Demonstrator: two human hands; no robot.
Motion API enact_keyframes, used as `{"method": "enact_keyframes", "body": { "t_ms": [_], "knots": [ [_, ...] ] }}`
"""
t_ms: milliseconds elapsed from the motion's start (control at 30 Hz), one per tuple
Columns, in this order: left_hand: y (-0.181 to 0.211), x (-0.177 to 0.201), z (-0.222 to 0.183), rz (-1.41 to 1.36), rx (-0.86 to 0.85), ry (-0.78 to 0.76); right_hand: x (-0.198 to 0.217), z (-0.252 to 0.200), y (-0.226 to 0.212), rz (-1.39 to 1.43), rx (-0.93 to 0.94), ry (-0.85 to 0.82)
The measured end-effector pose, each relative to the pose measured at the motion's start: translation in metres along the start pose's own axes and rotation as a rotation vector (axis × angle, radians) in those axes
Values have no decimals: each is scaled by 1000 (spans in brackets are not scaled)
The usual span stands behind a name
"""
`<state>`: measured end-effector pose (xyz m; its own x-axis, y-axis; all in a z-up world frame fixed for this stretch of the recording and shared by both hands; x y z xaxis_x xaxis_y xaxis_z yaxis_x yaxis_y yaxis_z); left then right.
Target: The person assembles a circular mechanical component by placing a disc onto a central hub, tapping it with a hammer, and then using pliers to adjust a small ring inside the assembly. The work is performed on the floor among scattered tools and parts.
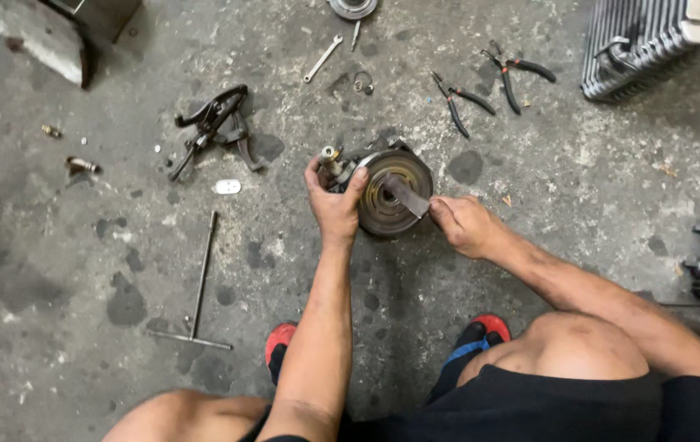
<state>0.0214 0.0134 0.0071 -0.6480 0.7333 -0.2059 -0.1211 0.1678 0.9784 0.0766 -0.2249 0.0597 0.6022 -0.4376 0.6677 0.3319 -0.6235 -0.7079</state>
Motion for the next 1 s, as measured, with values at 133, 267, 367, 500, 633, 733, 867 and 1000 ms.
{"method": "enact_keyframes", "body": {
  "t_ms": [133,267,367,500,633,733,867,1000],
  "knots": [
    [-4,-2,5,0,22,-3,-10,-1,-8,57,112,18],
    [-3,-1,5,1,6,-13,-13,0,-5,-57,128,-60],
    [-4,1,3,35,24,5,-15,-8,1,-69,264,-84],
    [-4,-1,3,6,37,-1,-18,-24,18,-84,191,-109],
    [0,-4,7,-20,28,-12,-11,-34,34,-39,183,-13],
    [2,-3,4,30,37,0,-7,-38,46,-11,-78,-38],
    [1,-3,3,27,37,2,1,-32,48,13,49,37],
    [1,-2,4,77,28,5,4,-13,46,9,56,79]
  ]
}}
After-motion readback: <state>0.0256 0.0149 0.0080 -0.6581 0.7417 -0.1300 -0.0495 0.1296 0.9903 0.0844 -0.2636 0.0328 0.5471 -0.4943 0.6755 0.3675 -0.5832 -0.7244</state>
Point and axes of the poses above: each hand's wrist, its own z-axis towards the middle knuckle, its own x-axis out of the back of the hand, y = z × x, the point moved 2 cm from there along z, towards the middle knuckle, and after that the axes turned 5 degrees about -z, right-handed, at the moved point
